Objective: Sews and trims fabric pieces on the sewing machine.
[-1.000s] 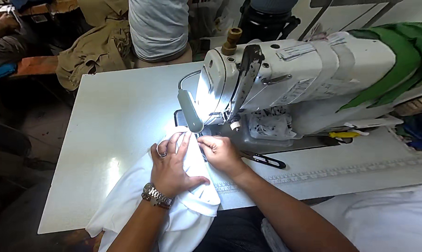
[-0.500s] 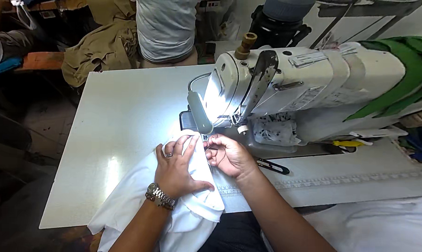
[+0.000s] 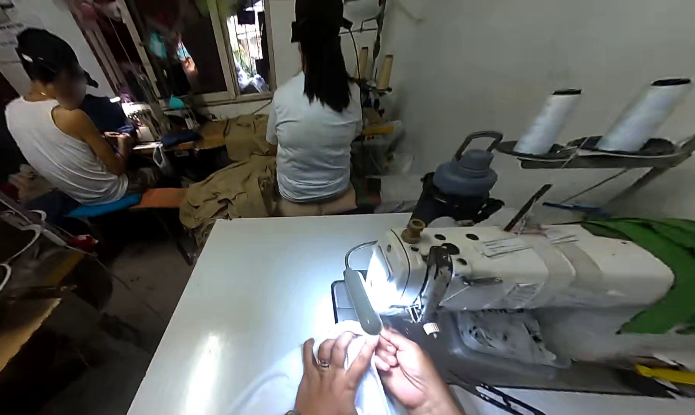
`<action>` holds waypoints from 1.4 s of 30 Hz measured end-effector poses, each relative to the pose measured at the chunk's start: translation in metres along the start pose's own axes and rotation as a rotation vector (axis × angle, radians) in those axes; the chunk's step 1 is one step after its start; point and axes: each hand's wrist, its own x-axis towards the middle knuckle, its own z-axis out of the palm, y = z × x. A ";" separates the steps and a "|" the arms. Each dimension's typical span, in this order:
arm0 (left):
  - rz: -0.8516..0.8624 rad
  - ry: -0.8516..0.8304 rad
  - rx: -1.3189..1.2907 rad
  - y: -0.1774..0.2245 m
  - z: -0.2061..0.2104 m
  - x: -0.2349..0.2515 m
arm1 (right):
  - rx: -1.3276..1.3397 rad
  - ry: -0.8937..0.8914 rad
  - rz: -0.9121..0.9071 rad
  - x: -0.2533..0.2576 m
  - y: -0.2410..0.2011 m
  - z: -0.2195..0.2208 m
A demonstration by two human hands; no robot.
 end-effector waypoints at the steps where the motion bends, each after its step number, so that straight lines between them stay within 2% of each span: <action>1: -0.008 -0.015 0.013 0.000 0.000 0.001 | 0.047 -0.018 -0.030 0.001 0.004 0.001; 7: -0.039 -0.086 0.028 0.001 -0.001 0.004 | 0.307 -0.043 -0.137 0.010 0.011 -0.005; 16: -0.014 -0.170 0.034 0.002 -0.004 0.005 | 0.245 0.065 -0.244 0.009 0.006 -0.004; 19: -0.058 -0.314 0.049 0.005 -0.011 0.005 | 0.169 0.110 -0.254 0.007 0.006 -0.008; 21: -0.038 -0.267 0.044 0.003 -0.005 0.004 | 0.165 0.121 -0.257 0.004 0.006 -0.008; 23: 0.025 -0.110 0.047 -0.002 0.005 0.000 | 0.161 0.128 -0.275 0.006 0.004 -0.008; 26: 0.033 -0.099 0.049 0.000 0.000 0.000 | 0.232 0.160 -0.338 0.010 -0.015 -0.007; 29: 0.062 -0.029 0.074 -0.003 0.004 -0.001 | 0.156 0.181 -0.392 0.003 -0.038 -0.002; 32: 0.073 0.040 0.060 -0.004 0.007 0.000 | -0.111 0.089 -0.295 -0.001 -0.042 -0.011; 35: 0.062 0.065 0.003 -0.005 0.007 0.000 | -0.669 0.115 -0.360 -0.005 -0.046 -0.029; 37: 0.041 0.010 -0.014 -0.005 0.004 0.001 | -1.089 0.180 -0.600 -0.016 -0.044 -0.036; 39: 0.030 -0.038 -0.038 -0.005 0.003 0.003 | -1.356 0.132 -0.929 -0.028 -0.038 -0.045; 40: 0.011 -0.072 -0.046 -0.005 0.003 0.005 | -1.441 0.080 -1.037 -0.033 -0.034 -0.050; 42: -0.031 -0.120 -0.053 -0.007 0.006 0.011 | -1.568 -0.051 -1.119 -0.043 -0.024 -0.056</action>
